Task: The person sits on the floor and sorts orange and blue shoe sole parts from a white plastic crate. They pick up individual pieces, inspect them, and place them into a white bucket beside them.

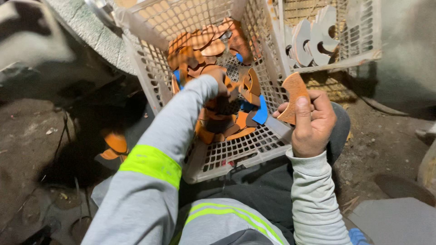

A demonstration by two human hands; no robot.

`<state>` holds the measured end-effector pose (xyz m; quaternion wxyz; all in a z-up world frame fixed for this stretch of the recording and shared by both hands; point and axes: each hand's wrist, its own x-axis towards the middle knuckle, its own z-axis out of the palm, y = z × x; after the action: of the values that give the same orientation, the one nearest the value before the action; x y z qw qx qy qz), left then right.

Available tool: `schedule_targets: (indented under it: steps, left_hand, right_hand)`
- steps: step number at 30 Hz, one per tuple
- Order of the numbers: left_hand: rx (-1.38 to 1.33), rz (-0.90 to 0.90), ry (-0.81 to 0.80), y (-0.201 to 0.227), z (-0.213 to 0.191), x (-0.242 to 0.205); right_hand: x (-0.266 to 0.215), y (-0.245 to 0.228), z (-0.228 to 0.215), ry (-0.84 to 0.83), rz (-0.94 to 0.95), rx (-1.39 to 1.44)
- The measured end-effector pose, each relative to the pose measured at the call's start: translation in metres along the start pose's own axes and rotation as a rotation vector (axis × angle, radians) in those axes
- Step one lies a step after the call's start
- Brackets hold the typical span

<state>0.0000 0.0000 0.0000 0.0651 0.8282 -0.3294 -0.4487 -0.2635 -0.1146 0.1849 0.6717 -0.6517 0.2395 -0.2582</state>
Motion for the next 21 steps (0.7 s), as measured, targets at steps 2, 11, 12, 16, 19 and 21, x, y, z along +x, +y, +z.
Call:
schedule_targets:
  steps: [2, 11, 12, 16, 19, 21]
  left_hand:
    - [-0.071, 0.03, 0.053, -0.019, -0.015, 0.002]
    - [-0.817, 0.231, -0.125, -0.007, -0.046, -0.041]
    - [-0.923, 0.235, -0.184, -0.004, -0.047, -0.047]
    - [-1.121, 0.369, -0.242, 0.005, -0.051, -0.06]
    - [-1.191, 0.399, -0.268, 0.005, -0.053, -0.063]
    - [-1.256, 0.414, -0.304, 0.005, -0.059, -0.068]
  right_hand:
    - [-0.001, -0.002, 0.002, -0.007, 0.002, 0.046]
    - [0.001, -0.005, 0.004, 0.001, -0.001, 0.017]
    - [0.001, -0.006, 0.005, 0.004, 0.003, 0.025]
    - [0.005, -0.017, 0.013, -0.023, -0.011, 0.019]
    - [0.005, -0.024, 0.022, -0.042, -0.084, -0.085]
    - [0.003, -0.026, 0.026, -0.045, -0.171, -0.189]
